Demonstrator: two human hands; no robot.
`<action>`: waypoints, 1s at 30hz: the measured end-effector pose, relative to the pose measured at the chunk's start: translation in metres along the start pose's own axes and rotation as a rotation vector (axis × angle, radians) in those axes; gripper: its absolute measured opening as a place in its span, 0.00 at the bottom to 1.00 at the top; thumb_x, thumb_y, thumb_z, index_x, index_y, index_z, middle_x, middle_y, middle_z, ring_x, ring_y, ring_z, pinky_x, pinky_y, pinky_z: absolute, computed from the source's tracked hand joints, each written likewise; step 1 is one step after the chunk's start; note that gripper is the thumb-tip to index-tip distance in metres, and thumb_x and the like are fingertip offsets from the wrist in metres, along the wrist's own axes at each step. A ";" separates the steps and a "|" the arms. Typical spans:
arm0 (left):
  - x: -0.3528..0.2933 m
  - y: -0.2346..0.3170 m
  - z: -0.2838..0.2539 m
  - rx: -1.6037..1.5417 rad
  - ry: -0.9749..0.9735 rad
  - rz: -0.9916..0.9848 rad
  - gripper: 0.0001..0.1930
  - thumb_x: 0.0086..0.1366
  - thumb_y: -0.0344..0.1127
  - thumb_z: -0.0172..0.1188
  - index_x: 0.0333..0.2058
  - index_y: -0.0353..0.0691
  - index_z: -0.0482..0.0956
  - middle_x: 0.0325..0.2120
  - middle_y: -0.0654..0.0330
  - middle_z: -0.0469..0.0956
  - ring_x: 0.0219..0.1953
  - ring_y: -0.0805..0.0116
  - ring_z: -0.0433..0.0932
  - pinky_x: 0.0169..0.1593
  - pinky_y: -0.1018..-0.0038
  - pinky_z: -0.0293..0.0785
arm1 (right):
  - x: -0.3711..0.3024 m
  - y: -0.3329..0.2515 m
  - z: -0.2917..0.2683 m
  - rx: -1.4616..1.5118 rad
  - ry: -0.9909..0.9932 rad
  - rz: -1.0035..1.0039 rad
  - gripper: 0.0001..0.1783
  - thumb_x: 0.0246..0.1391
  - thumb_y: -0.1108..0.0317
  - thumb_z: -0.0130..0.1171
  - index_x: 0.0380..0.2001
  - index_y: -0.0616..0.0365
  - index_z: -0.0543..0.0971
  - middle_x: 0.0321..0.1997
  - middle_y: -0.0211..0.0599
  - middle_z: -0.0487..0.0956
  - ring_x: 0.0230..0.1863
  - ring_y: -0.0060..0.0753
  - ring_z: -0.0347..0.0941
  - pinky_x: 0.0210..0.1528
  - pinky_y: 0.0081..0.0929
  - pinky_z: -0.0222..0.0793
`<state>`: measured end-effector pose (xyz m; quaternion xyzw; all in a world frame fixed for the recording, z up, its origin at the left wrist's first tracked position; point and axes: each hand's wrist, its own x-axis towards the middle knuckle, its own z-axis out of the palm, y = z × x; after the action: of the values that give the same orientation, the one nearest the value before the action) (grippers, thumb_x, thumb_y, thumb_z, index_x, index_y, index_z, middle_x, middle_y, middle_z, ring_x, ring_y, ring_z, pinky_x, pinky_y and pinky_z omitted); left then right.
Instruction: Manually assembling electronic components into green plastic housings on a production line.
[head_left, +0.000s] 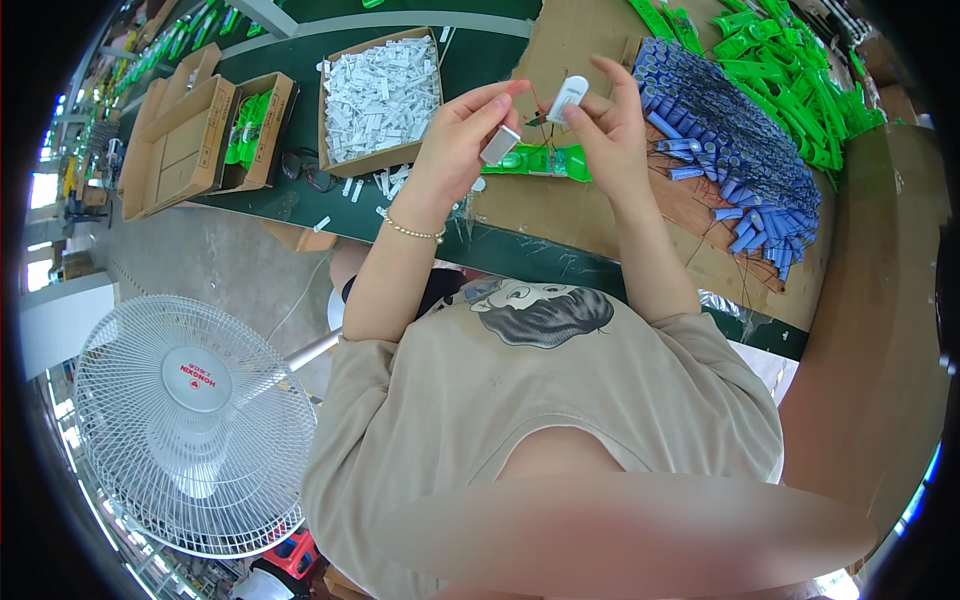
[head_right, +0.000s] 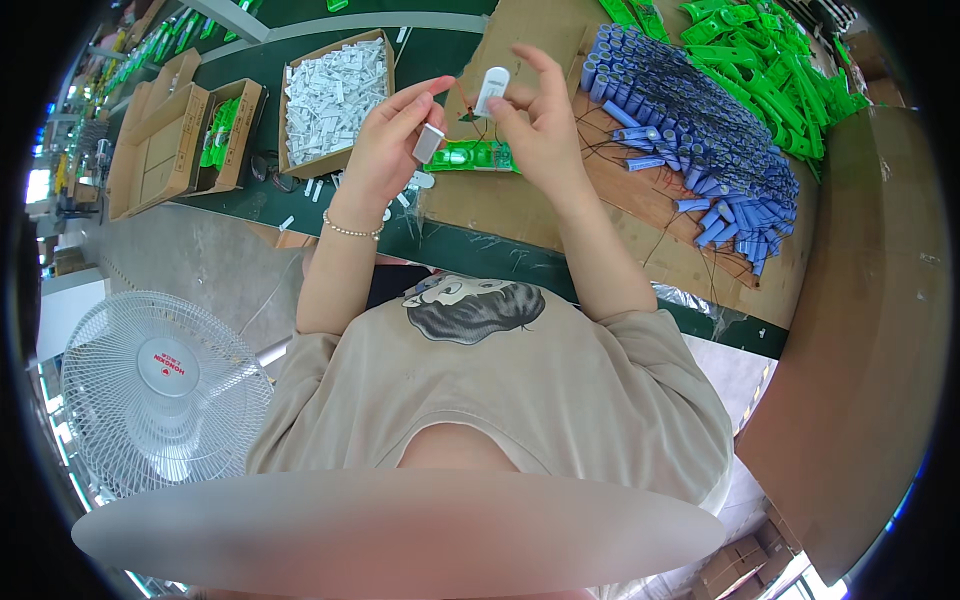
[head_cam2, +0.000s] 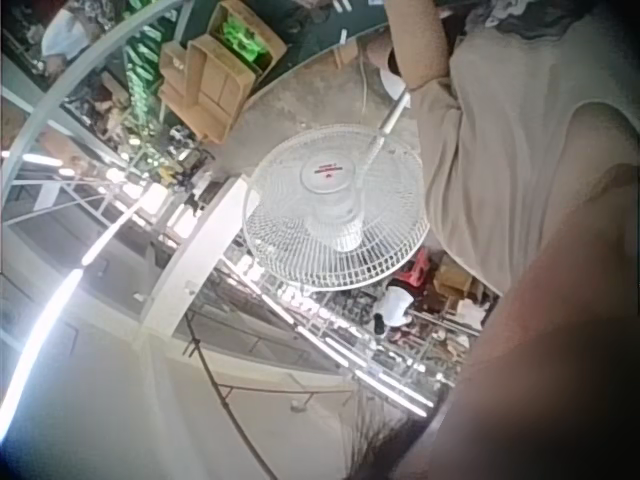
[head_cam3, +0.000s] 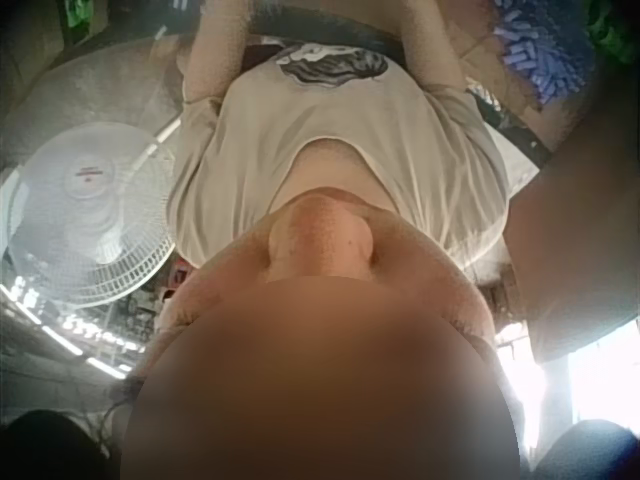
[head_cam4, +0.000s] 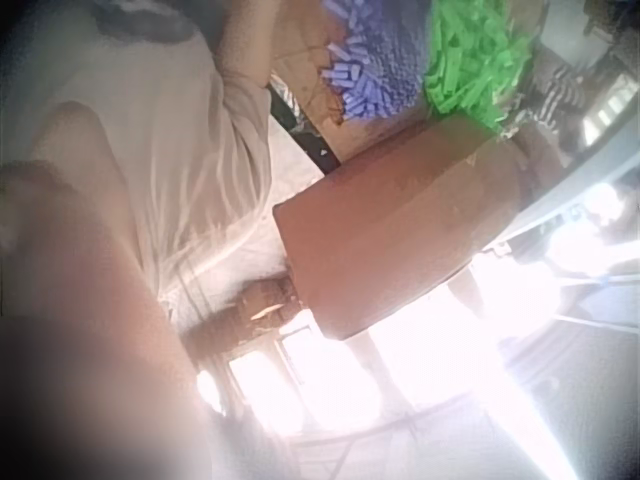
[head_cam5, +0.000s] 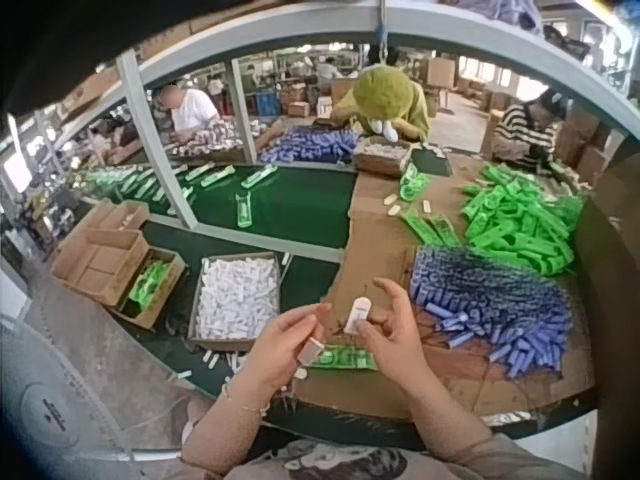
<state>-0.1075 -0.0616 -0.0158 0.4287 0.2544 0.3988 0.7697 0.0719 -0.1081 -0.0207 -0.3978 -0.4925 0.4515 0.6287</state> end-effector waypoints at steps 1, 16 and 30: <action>-0.001 0.001 0.001 -0.001 -0.002 0.000 0.15 0.66 0.33 0.51 0.49 0.32 0.74 0.24 0.67 0.74 0.28 0.80 0.73 0.32 0.84 0.69 | -0.001 -0.002 0.001 -0.007 0.011 -0.029 0.16 0.53 0.75 0.56 0.46 0.67 0.71 0.40 0.41 0.80 0.44 0.26 0.75 0.48 0.23 0.68; -0.006 0.044 -0.007 0.230 -0.268 -0.027 0.20 0.66 0.33 0.48 0.55 0.32 0.67 0.24 0.63 0.72 0.17 0.80 0.68 0.20 0.84 0.63 | -0.006 0.020 0.010 -0.301 -0.028 0.094 0.30 0.46 0.68 0.64 0.55 0.52 0.70 0.61 0.49 0.64 0.56 0.49 0.67 0.56 0.37 0.64; 0.003 0.060 -0.040 -0.472 -0.210 0.227 0.22 0.67 0.33 0.43 0.60 0.39 0.60 0.31 0.65 0.69 0.16 0.84 0.60 0.17 0.85 0.55 | 0.009 0.037 -0.018 -0.126 -0.446 0.358 0.27 0.48 0.67 0.62 0.54 0.58 0.71 0.46 0.38 0.78 0.48 0.27 0.72 0.53 0.25 0.64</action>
<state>-0.1588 -0.0224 0.0159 0.3024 0.0237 0.4841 0.8208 0.0838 -0.0906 -0.0567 -0.4077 -0.5676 0.6000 0.3893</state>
